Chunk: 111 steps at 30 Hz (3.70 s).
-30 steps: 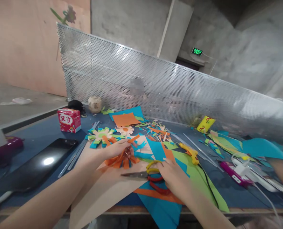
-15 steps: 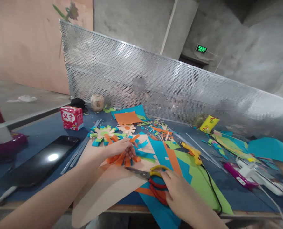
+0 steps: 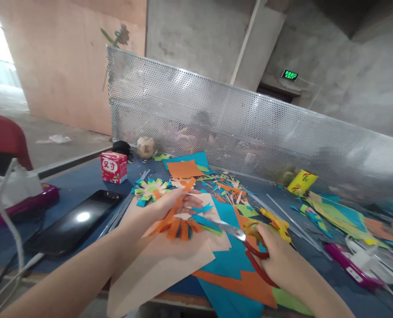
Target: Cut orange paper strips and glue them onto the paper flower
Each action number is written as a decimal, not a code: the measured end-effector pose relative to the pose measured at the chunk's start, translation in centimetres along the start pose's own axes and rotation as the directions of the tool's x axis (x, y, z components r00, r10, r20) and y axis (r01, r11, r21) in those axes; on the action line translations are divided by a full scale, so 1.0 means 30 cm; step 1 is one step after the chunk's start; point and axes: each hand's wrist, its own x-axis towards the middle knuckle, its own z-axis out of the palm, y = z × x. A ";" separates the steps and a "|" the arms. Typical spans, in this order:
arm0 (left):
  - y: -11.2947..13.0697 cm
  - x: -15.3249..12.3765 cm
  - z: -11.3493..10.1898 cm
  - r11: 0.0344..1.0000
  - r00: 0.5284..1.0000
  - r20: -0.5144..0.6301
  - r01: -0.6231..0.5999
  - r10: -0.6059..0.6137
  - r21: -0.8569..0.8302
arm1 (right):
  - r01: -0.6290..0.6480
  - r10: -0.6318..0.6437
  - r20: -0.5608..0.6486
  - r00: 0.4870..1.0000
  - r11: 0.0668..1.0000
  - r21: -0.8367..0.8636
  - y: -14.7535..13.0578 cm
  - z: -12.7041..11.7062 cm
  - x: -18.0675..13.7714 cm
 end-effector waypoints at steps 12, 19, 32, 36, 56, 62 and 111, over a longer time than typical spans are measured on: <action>0.103 -0.058 -0.014 0.927 0.962 0.089 -0.219 0.257 -0.305 | 0.231 -0.325 0.283 0.902 0.919 0.319 -0.227 -0.049 0.247; 0.091 -0.044 0.003 0.945 0.965 0.163 -0.149 0.203 -0.292 | 0.203 -0.299 0.302 0.905 0.929 0.311 -0.209 -0.033 0.266; 0.069 -0.039 0.011 0.930 0.945 0.269 -0.084 0.189 -0.358 | 0.220 -0.318 0.347 0.882 0.930 0.293 -0.202 -0.043 0.268; 0.085 -0.046 0.017 0.917 0.952 0.247 -0.075 0.183 -0.391 | 0.201 -0.301 0.341 0.891 0.933 0.298 -0.168 -0.037 0.275; 0.069 -0.049 0.010 0.926 0.959 0.244 -0.040 0.141 -0.376 | 0.242 -0.330 0.329 0.885 0.929 0.279 -0.176 -0.025 0.285; 0.057 -0.039 0.001 0.927 0.960 0.251 -0.023 0.126 -0.375 | 0.265 -0.347 0.336 0.876 0.927 0.265 -0.196 -0.021 0.302; 0.065 -0.052 0.032 0.908 0.963 0.231 -0.032 0.140 -0.418 | 0.269 -0.381 0.366 0.849 0.908 0.322 -0.204 -0.018 0.290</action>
